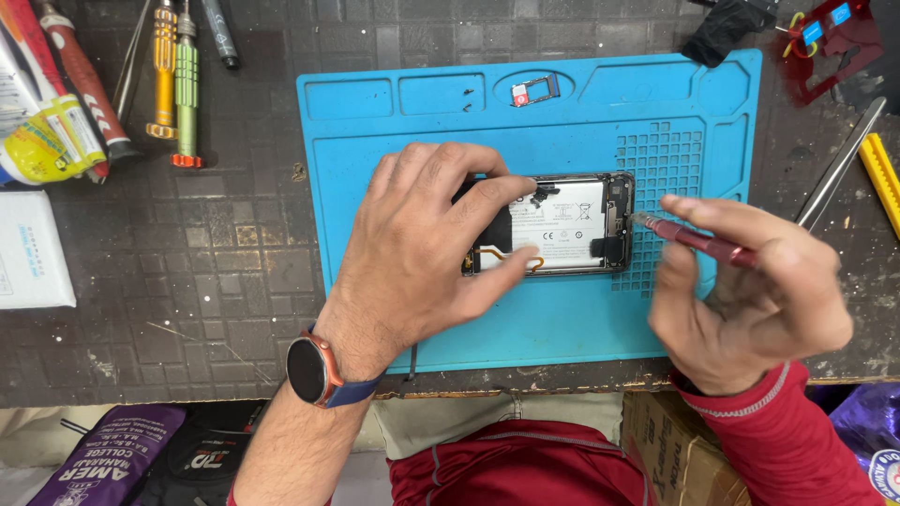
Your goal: The person repairs a smartphone at a workbench. They use a screwdriver to remove screws from the opened phone, detach the back cover and battery area, power the phone on and tap its screen to test it, then reassemble the back cover and drive screws back in with the screwdriver.
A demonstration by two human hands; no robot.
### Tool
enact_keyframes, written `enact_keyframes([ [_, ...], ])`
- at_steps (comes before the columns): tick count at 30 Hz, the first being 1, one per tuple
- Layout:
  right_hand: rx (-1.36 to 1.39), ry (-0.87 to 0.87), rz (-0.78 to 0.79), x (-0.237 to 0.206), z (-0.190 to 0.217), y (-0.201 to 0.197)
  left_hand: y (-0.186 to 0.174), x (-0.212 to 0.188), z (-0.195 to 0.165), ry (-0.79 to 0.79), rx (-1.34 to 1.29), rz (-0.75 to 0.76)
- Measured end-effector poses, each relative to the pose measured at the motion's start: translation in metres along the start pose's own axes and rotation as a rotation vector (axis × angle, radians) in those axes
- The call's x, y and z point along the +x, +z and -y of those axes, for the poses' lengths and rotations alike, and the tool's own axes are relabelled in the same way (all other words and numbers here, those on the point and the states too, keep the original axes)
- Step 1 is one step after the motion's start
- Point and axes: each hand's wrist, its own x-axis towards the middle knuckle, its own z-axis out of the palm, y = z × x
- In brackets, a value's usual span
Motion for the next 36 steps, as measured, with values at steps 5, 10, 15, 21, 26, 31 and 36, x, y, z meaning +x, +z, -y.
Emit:
enact_keyframes([
  [5,0.08,0.023,-0.008,0.011,0.015,-0.015,-0.013,-0.005,-0.005,-0.008,-0.009,0.071],
  [10,0.01,-0.107,0.017,0.033,0.018,-0.031,-0.02,-0.008,-0.016,-0.051,0.035,0.092],
  [15,0.061,-0.009,0.082,0.035,0.035,-0.042,-0.024,-0.01,-0.022,-0.044,0.039,0.083],
  [21,0.092,0.003,0.05,0.039,0.031,-0.037,-0.022,-0.011,-0.016,-0.025,0.029,0.109],
  [26,0.102,0.103,0.1,0.04,0.03,-0.04,-0.02,-0.01,-0.01,-0.008,0.017,0.111],
  [31,0.088,0.037,0.085,0.041,0.027,-0.042,-0.021,-0.009,-0.009,-0.011,0.002,0.11],
  [36,0.038,0.064,0.058,0.032,0.029,-0.042,-0.023,-0.013,-0.01,-0.019,0.0,0.117],
])
